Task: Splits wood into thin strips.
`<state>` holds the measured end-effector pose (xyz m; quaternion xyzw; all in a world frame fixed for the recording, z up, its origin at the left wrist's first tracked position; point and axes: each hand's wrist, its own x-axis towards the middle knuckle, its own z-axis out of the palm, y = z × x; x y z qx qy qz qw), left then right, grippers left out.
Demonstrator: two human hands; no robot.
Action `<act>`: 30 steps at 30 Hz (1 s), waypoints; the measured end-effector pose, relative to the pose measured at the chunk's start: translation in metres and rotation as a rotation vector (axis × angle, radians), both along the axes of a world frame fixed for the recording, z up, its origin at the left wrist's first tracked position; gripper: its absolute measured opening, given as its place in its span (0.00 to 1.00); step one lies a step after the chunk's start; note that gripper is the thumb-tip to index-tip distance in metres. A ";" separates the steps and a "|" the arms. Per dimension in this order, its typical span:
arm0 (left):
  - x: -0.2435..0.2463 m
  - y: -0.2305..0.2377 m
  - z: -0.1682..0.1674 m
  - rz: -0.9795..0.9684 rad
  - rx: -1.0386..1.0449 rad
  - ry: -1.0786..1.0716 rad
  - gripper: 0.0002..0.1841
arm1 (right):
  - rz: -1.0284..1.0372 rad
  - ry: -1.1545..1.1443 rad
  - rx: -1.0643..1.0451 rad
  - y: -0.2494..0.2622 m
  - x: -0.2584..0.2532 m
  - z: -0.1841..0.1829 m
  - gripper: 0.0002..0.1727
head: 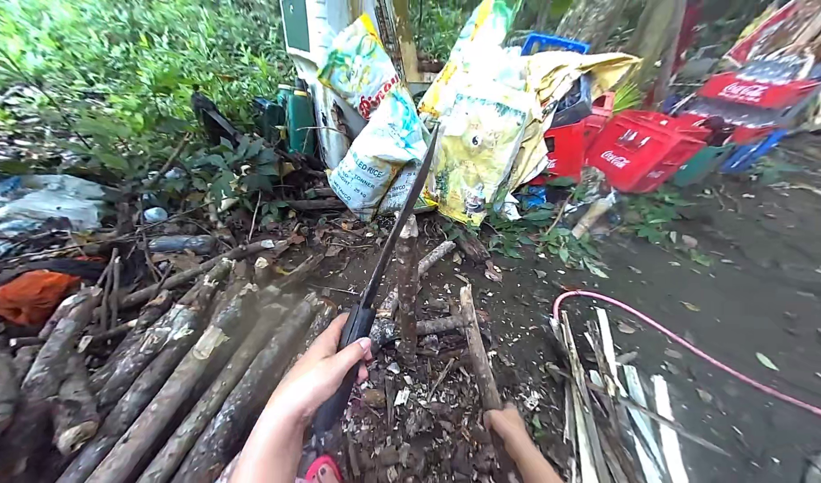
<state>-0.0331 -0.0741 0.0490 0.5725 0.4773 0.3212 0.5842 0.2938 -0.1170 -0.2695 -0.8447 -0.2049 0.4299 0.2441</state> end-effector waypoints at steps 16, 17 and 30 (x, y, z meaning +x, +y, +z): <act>0.012 -0.019 0.008 0.000 0.021 0.088 0.20 | 0.030 -0.788 1.458 0.023 0.000 0.518 0.51; 0.012 -0.020 0.008 0.001 0.020 0.090 0.20 | 0.104 -0.818 1.358 0.019 -0.013 0.517 0.50; 0.013 -0.013 0.014 -0.031 -0.026 0.117 0.18 | 0.716 -0.748 0.388 0.031 -0.021 0.426 0.32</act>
